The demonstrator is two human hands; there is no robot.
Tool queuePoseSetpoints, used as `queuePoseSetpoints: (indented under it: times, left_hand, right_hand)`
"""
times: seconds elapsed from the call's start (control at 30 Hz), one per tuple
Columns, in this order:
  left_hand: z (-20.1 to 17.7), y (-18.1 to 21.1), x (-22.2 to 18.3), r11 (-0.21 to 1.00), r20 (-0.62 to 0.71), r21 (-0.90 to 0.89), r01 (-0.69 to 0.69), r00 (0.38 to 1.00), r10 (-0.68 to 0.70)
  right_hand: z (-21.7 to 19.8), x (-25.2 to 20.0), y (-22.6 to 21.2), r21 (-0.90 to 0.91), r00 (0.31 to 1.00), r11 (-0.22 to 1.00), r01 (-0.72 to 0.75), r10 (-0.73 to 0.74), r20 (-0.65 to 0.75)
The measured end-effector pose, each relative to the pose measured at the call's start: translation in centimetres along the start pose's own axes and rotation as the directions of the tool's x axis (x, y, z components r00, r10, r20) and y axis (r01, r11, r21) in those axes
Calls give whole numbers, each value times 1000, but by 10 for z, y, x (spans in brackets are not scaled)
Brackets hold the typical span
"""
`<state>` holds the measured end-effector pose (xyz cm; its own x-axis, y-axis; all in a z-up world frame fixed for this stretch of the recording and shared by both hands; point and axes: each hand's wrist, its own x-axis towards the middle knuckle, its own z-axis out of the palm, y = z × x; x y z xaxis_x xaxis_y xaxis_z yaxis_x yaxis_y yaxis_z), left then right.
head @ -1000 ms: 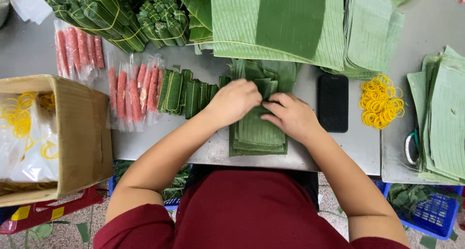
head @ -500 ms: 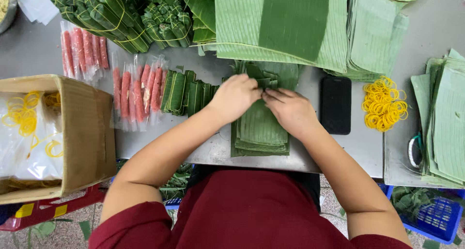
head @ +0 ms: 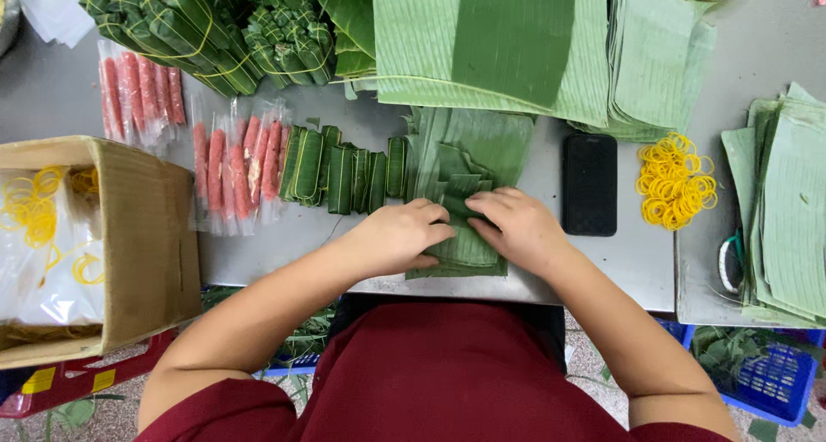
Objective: The person wraps sausage-like meat products in banana leaves and secures them with rubber bands.
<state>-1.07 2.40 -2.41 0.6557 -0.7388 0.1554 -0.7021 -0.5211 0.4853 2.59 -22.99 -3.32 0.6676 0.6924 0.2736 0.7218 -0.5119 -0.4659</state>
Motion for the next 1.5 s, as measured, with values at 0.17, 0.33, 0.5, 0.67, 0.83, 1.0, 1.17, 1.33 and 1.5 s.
queuePoseSetpoints:
  times: [0.17, 0.33, 0.5, 0.67, 0.83, 1.0, 1.17, 1.33, 1.5]
  left_hand:
    - [1, -5, -1, 993, 11, -68, 97, 995, -96]
    - [-10, -13, 8, 986, -11, -139, 88, 996, -90]
    - [-16, -1, 11, 957, 97, 241, -162, 985, 142]
    - [-2, -7, 19, 885, -155, 405, -231, 936, 315]
    - [15, -44, 47, 954, -117, -223, 199, 967, -228]
    - [13, -57, 70, 887, 2, -269, 376, 921, -390]
    - [1, -46, 55, 998, -304, 15, 60, 951, -52]
    - [4, -52, 56, 934, -79, -351, 65, 992, -99]
    - [9, -82, 75, 837, 157, -445, 320, 947, -279]
  right_hand:
    - [-8, 1, -6, 30, 995, 999, -22, 19, 93]
    - [-28, 1, -20, 50, 963, 997, -50, 35, 266]
    - [-35, 6, -25, 37, 946, 997, -63, 48, 319]
    - [-31, -6, -14, 65, 941, 993, -97, 70, 332]
    - [-13, 3, 12, 191, 948, 947, -260, 212, 239]
    - [7, 1, 5, -218, 967, 959, -180, 132, -219]
    - [17, -4, -12, -222, 992, 967, -123, 121, -24]
    - [5, 14, 10, -50, 974, 980, -191, 196, 110]
    - [-11, 26, 30, 313, 811, 753, -579, 494, 313]
